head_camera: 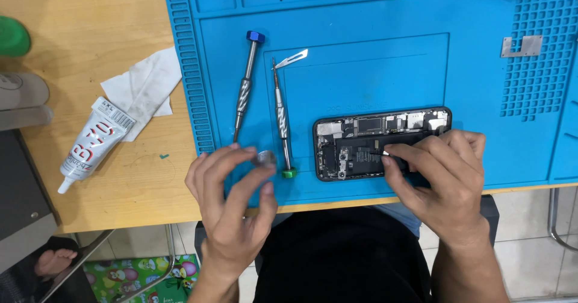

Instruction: The person disassembles a smartphone on a blue work mat, using a screwdriver to remove screws and a suction cup to lift components. They carefully detach the camera module and other internal parts, placing them on the mat.

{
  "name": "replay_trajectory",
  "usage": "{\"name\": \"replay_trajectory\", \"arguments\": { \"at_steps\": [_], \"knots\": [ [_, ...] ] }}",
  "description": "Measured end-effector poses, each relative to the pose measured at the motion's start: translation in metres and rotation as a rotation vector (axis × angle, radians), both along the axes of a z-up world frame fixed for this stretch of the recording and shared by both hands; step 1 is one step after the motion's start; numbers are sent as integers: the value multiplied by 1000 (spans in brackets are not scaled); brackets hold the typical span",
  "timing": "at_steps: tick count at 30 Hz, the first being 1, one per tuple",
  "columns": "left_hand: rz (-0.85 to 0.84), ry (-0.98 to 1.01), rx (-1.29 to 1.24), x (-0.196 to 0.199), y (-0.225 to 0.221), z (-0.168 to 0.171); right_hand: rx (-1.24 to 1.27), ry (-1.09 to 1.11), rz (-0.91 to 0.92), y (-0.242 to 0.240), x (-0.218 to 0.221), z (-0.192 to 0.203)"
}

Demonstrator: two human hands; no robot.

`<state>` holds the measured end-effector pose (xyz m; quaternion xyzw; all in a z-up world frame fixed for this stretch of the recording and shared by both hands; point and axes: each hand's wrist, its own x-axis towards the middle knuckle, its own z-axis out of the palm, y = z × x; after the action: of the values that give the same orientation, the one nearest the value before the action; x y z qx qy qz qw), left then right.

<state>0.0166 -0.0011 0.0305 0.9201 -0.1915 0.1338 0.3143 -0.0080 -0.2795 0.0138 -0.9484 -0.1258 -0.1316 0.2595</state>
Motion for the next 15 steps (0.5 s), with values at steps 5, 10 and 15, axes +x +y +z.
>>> {"name": "replay_trajectory", "arguments": {
  "at_steps": [5, 10, 15],
  "knots": [
    [-460, 17, 153, 70, -28, 35, -13, 10, -49, -20, -11, -1],
    [-815, -199, 320, 117, -60, 24, 7, 16, -76, -39, -21, -2],
    [-1004, -227, 398, 138, -72, 30, 100, 8, -51, -48, -20, -11]
  ]
}}
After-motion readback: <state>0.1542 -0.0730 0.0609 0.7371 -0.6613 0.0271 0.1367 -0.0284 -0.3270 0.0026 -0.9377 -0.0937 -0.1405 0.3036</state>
